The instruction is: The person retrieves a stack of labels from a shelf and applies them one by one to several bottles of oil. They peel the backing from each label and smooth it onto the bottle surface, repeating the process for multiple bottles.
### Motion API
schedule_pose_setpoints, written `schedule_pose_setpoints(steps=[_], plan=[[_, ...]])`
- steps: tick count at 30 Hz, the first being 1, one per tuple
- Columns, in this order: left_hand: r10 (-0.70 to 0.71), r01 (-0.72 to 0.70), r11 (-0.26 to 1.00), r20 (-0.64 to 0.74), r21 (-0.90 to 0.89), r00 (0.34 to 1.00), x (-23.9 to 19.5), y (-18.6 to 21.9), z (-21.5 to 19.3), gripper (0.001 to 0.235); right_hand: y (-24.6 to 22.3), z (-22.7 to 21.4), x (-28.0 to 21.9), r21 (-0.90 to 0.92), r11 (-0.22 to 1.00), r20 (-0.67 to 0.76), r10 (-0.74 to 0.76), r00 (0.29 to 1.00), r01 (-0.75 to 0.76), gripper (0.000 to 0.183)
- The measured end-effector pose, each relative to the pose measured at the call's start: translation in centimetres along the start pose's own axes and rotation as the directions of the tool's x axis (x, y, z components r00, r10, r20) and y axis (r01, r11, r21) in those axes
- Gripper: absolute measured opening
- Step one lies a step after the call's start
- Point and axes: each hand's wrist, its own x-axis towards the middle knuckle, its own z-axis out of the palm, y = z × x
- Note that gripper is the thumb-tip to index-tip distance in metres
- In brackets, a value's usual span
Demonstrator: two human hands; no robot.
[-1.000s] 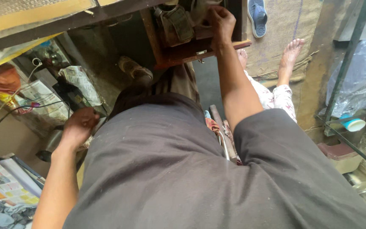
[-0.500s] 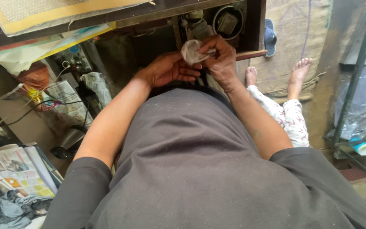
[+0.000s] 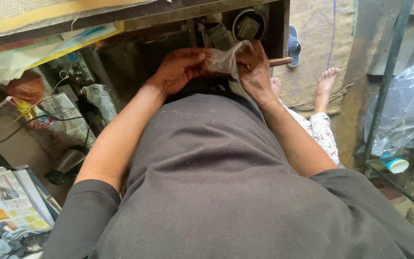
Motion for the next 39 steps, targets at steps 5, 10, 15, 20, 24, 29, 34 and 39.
schedule_pose_setpoints(steps=[5, 10, 15, 20, 24, 29, 34, 39], plan=[[0.093, -0.095, 0.989, 0.024, 0.117, 0.995, 0.0, -0.4, 0.1, 0.026, 0.7, 1.4, 0.1, 0.125, 0.992, 0.053, 0.021, 0.998, -0.027, 0.022], [0.085, -0.08, 0.99, -0.043, 0.114, 0.995, 0.9, -0.7, 0.0, 0.022, -0.6, 1.4, 0.3, 0.263, 0.965, 0.057, 0.004, 0.998, -0.019, 0.034], [0.166, -0.194, 0.95, 0.132, 0.246, 0.977, 0.4, -0.4, 0.3, 0.045, -1.9, 1.1, 0.8, 0.073, 0.997, 0.085, 0.018, 0.996, -0.024, 0.01], [0.087, -0.128, 0.958, 0.166, 0.257, 0.982, 0.4, -0.4, 0.6, 0.058, -1.6, 1.4, 1.0, -0.011, 0.995, 0.126, -0.099, 0.987, 0.101, 0.014], [0.048, -0.073, 0.963, 0.101, 0.26, 0.994, 0.7, -1.1, -0.1, 0.069, -0.6, 1.5, 0.6, -0.069, 0.986, 0.249, -0.13, 0.96, 0.151, 0.01], [0.097, -0.09, 0.952, -0.011, 0.293, 0.995, 1.0, -1.8, -1.2, 0.056, -0.1, 1.6, 0.2, -0.038, 0.983, 0.158, -0.17, 0.973, 0.178, 0.013], [0.216, -0.167, 0.932, -0.123, 0.32, 0.969, 0.9, -1.7, -1.6, 0.044, -0.4, 2.5, 0.9, -0.009, 0.976, 0.099, -0.214, 0.972, 0.216, 0.026], [0.159, -0.124, 0.966, -0.146, 0.228, 0.976, 0.8, -1.5, -1.5, 0.035, -0.6, 2.2, 1.0, -0.023, 0.968, 0.078, -0.247, 0.966, 0.249, 0.019]])
